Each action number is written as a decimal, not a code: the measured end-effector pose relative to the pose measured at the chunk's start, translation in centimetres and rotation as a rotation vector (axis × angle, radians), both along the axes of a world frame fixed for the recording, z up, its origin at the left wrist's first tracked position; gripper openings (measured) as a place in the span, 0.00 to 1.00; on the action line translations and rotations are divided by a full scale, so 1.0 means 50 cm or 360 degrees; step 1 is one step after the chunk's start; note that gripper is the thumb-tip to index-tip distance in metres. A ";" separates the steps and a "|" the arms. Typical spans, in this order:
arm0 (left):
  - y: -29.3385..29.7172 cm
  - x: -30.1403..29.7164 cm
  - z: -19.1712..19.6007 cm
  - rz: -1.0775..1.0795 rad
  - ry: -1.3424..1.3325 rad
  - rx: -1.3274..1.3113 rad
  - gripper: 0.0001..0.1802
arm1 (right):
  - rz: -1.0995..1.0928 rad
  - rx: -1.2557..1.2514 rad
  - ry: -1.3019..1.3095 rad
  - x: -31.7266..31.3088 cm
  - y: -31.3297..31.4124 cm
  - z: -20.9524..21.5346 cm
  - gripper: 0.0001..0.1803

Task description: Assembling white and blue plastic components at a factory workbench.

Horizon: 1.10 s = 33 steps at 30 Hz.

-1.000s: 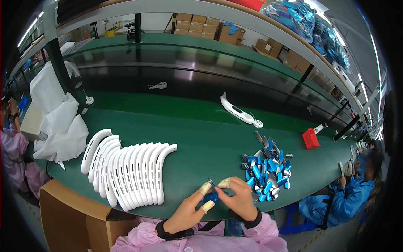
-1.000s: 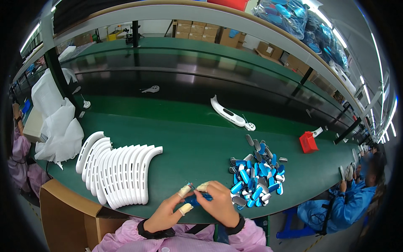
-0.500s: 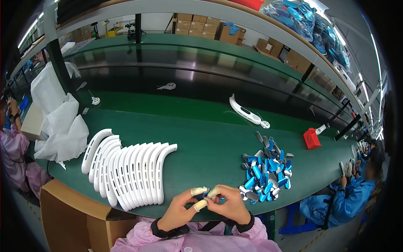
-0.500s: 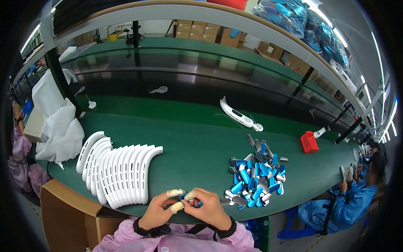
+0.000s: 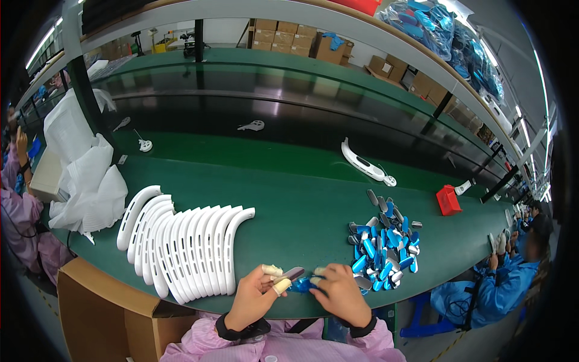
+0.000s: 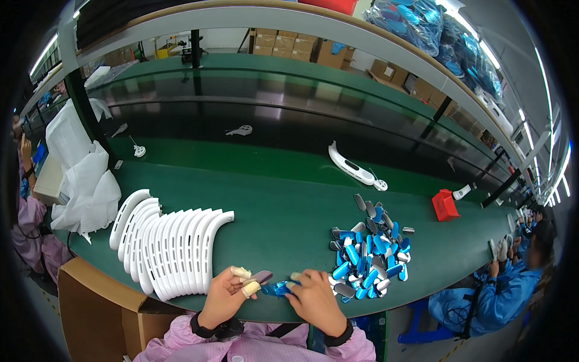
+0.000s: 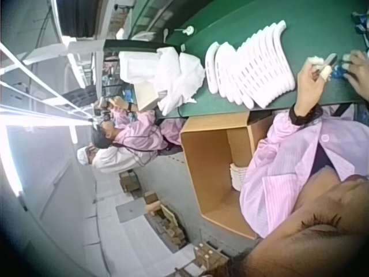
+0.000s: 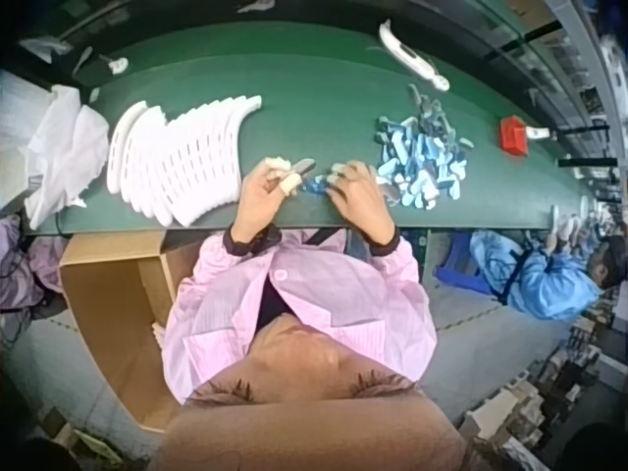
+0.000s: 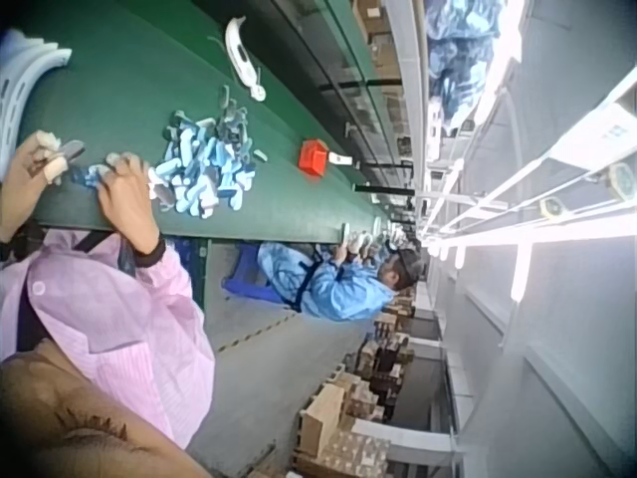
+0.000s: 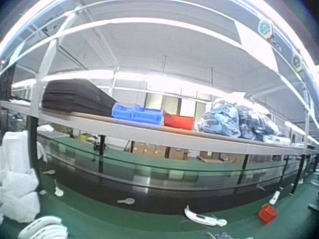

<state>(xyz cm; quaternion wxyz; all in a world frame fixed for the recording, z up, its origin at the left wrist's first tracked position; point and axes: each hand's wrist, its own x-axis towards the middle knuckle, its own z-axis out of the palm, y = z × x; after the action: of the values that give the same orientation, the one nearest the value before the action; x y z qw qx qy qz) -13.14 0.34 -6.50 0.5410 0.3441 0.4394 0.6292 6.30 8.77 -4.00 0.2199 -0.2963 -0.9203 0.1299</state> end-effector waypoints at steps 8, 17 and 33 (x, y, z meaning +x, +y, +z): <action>-0.017 -0.026 0.019 -0.0312 -0.0002 -0.0081 0.06 | -0.0001 -0.2088 0.1059 -0.039 0.009 0.023 0.06; -0.015 -0.025 0.025 -0.0300 -0.0057 0.0505 0.11 | 0.0552 -0.3067 0.1368 -0.073 -0.003 -0.049 0.13; 0.013 -0.037 -0.007 0.0374 0.2244 0.0097 0.39 | -0.0076 -0.2339 0.1710 -0.056 0.029 0.002 0.16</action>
<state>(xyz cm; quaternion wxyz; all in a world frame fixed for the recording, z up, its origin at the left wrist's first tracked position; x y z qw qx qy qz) -14.98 0.99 -6.87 0.0471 0.6342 0.7009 0.3231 3.52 10.22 -3.88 0.3776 -0.2804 -0.3730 0.7998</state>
